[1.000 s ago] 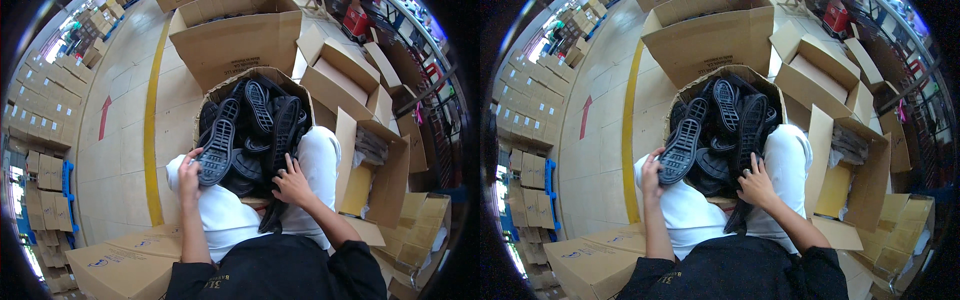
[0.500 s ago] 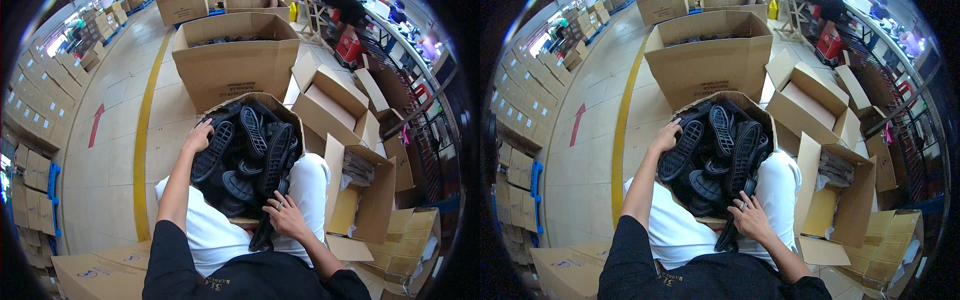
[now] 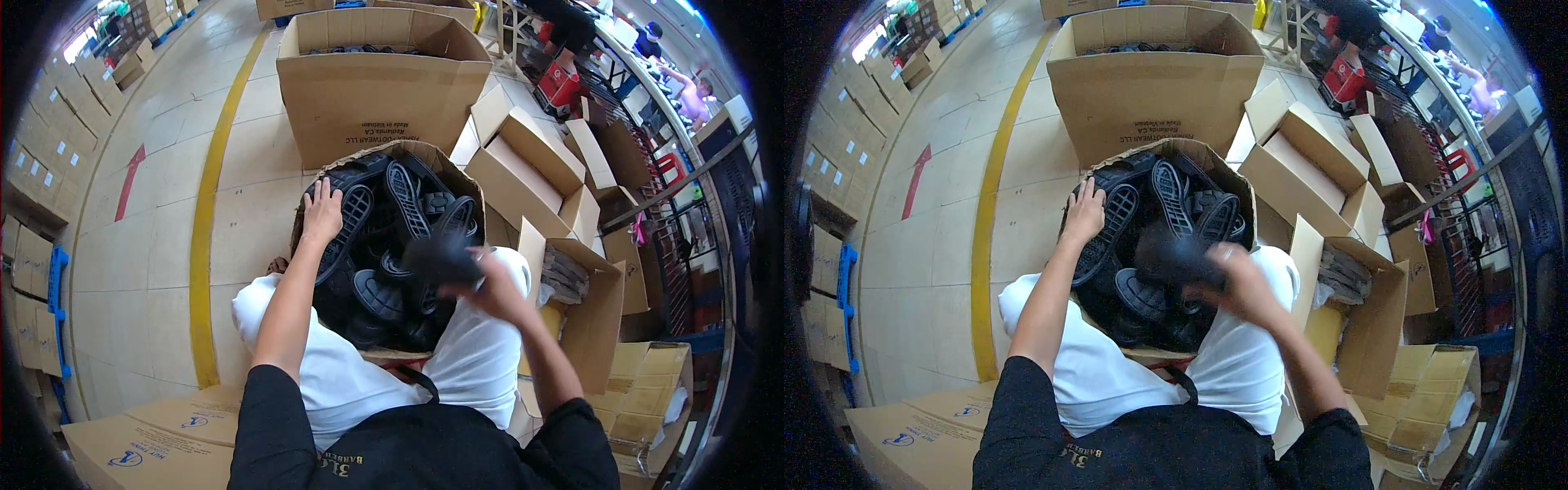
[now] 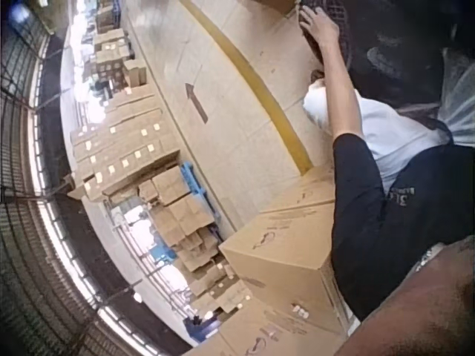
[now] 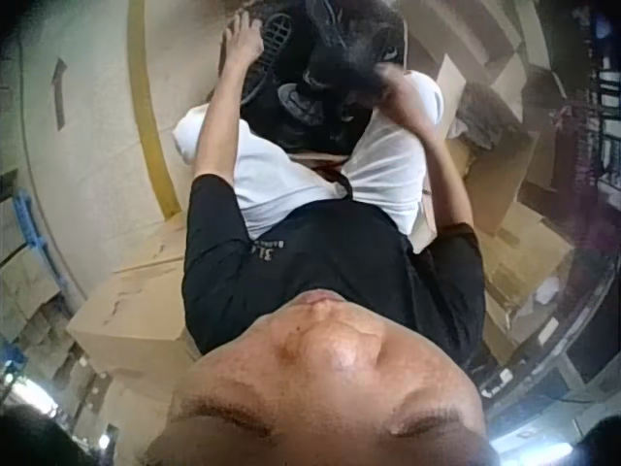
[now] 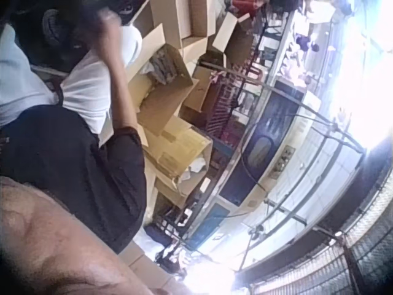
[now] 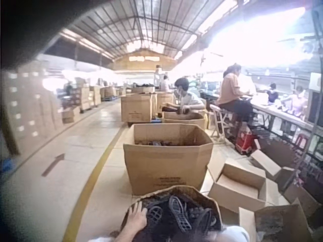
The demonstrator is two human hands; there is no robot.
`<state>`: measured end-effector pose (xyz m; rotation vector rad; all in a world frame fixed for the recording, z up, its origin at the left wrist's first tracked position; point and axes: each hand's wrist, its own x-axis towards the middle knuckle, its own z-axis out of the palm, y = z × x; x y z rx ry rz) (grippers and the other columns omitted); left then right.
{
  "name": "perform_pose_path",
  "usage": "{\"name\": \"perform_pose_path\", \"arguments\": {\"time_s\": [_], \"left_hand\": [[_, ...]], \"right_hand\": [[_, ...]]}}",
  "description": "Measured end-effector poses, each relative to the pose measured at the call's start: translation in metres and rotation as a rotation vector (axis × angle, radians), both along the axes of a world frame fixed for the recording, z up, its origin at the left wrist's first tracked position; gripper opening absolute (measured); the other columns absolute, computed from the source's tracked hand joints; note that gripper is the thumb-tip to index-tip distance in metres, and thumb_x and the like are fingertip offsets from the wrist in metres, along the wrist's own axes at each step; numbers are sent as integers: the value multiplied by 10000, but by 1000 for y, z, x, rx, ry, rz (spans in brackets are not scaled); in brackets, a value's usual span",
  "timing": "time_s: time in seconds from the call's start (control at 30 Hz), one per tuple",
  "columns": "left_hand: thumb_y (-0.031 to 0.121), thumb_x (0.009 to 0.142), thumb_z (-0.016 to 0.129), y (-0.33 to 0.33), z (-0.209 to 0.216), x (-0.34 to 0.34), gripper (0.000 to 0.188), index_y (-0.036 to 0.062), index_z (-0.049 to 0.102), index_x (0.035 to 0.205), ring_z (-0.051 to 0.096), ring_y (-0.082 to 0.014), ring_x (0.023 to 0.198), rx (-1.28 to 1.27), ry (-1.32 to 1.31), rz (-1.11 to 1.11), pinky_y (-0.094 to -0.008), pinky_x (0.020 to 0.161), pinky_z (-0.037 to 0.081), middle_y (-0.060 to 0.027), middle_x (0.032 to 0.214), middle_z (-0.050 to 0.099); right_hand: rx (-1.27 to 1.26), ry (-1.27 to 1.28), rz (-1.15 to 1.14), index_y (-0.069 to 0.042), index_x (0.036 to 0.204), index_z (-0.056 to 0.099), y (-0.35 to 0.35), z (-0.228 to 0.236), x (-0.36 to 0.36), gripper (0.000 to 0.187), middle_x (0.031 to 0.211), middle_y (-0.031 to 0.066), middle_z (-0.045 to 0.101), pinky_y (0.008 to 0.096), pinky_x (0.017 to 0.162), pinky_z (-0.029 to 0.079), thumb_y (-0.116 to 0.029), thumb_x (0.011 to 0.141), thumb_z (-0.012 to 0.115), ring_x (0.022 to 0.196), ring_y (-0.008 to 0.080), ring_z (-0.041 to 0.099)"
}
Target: The person sits on the floor and repeatedly takes black slippers from a large cardboard box, places them into white plastic bags, and then puts the packaged slippers into smaller cardboard boxes. The person also stacks unpacked slippers on their lap.
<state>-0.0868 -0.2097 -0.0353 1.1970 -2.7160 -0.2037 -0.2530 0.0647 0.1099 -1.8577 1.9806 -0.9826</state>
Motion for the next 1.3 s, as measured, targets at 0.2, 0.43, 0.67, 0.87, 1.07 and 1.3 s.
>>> {"name": "perform_pose_path", "arguments": {"time_s": [0.2, 0.43, 0.67, 0.87, 1.07, 1.3], "left_hand": [[211, 764, 623, 14, 36, 3, 435, 50, 477, 1141, 225, -354, 1299, 229, -144, 27, -512, 1019, 262, -207, 1409, 211], [206, 759, 638, 14, 38, 3, 453, 49, 484, 1155, 226, -356, 1296, 251, -202, 33, -516, 999, 296, -200, 1416, 188], [261, 761, 640, 21, 53, -2, 507, 68, 474, 1199, 220, -418, 1280, 322, -245, 76, -585, 952, 315, -202, 1424, 163], [292, 714, 671, 33, 58, -6, 532, 21, 513, 1145, 362, -424, 1202, 317, -408, 270, -573, 859, 415, -224, 1434, 94], [337, 712, 693, 26, 43, 3, 575, 1, 491, 1132, 571, -384, 958, 325, -401, 169, -422, 857, 464, -340, 1382, 64], [346, 717, 688, 23, 39, 4, 570, -23, 477, 1098, 562, -390, 964, 345, -373, 117, -439, 871, 450, -354, 1374, 51]], "right_hand": [[-461, -367, -317, 6, 999, 593, -93, 65, -55, 353, 903, 92, 653, 307, 688, 492, -211, 748, 714, 784, 169, 620], [180, 127, -350, -44, 1026, 614, -160, -58, -135, 452, 931, 176, 637, 383, 781, 467, -364, 718, 698, 894, 318, 610], [549, -76, -465, -55, 1005, 637, -142, -133, -172, 573, 927, 201, 632, 374, 831, 441, -571, 781, 529, 928, 311, 598], [398, -27, 95, -124, 985, 651, -96, -77, -114, 379, 936, 150, 623, 350, 841, 446, -311, 665, 732, 945, 281, 571], [271, 191, 95, -110, 866, 673, -67, 15, -88, 296, 792, 55, 605, 323, 723, 454, -69, 580, 738, 817, 216, 578], [-335, 224, -337, -104, 971, 661, -65, 104, -100, 268, 869, 85, 654, 279, 687, 483, -39, 711, 673, 758, 185, 633]]}}
